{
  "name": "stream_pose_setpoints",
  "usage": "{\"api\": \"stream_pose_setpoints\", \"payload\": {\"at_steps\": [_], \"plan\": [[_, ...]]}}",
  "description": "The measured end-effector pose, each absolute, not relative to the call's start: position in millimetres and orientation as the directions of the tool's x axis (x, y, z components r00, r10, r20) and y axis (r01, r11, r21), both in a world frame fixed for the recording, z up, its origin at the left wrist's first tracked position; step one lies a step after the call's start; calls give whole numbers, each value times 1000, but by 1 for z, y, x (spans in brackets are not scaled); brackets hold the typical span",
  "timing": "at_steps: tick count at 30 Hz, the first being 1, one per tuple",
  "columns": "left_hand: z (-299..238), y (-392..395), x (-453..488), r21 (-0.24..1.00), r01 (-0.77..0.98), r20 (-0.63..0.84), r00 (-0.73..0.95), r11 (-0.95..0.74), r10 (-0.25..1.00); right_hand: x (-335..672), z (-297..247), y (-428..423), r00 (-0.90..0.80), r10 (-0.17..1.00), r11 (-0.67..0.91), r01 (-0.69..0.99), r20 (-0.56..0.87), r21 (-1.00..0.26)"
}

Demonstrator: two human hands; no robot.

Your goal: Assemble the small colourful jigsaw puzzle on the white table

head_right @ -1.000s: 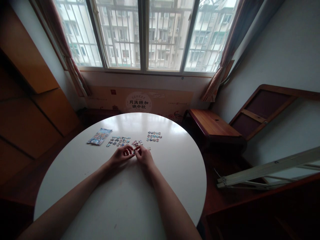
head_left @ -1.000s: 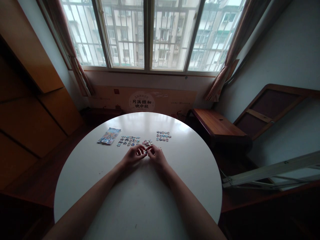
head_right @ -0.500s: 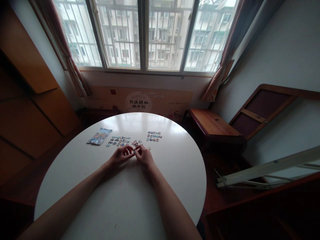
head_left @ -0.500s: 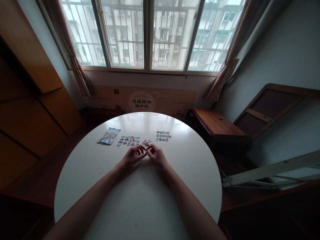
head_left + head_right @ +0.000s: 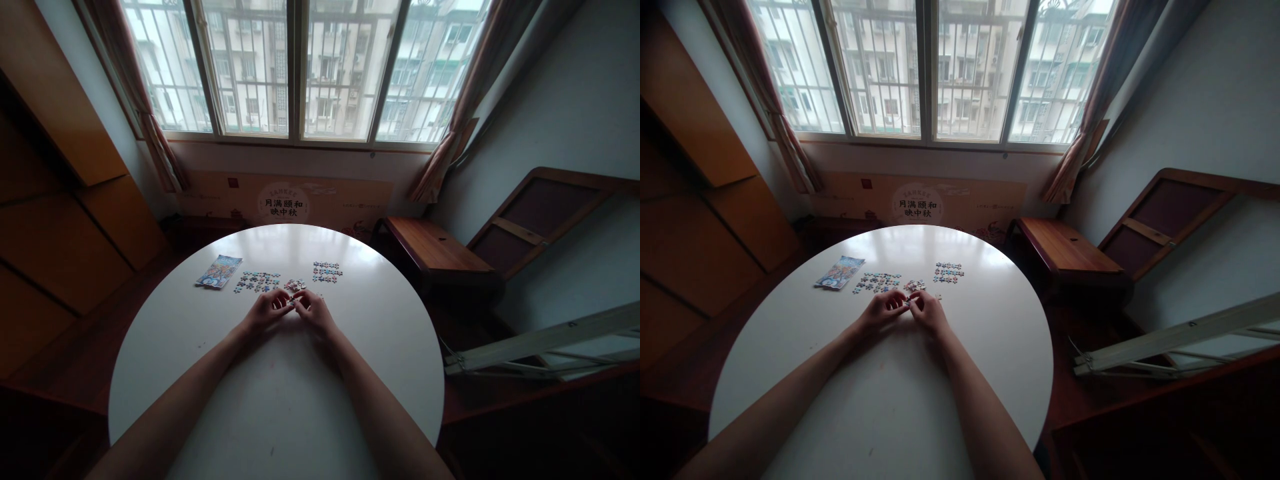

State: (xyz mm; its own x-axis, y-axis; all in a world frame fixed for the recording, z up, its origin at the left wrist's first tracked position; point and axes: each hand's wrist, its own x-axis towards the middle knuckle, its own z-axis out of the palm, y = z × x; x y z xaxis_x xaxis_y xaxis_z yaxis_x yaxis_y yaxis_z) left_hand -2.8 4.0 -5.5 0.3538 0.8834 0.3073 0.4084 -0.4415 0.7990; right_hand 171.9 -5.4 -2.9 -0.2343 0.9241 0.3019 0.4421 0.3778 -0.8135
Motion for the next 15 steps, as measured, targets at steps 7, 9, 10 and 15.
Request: {"api": "stream_pose_setpoints", "payload": {"at_steps": [7,9,10,15], "plan": [[-5,6,-5,820,393,299,326,-416,897,172,-4,-5,-245,925,371,426,289,-826],[-5,6,-4,828,390,289,317,-402,903,172,-4,-5,-248,925,371,429,288,-823],[-4,6,-4,833,388,285,310,-394,907,172,-4,-5,-250,924,372,430,288,-823],[-3,5,-4,855,359,280,288,-375,916,172,-4,-5,-254,922,376,420,291,-826]]}}
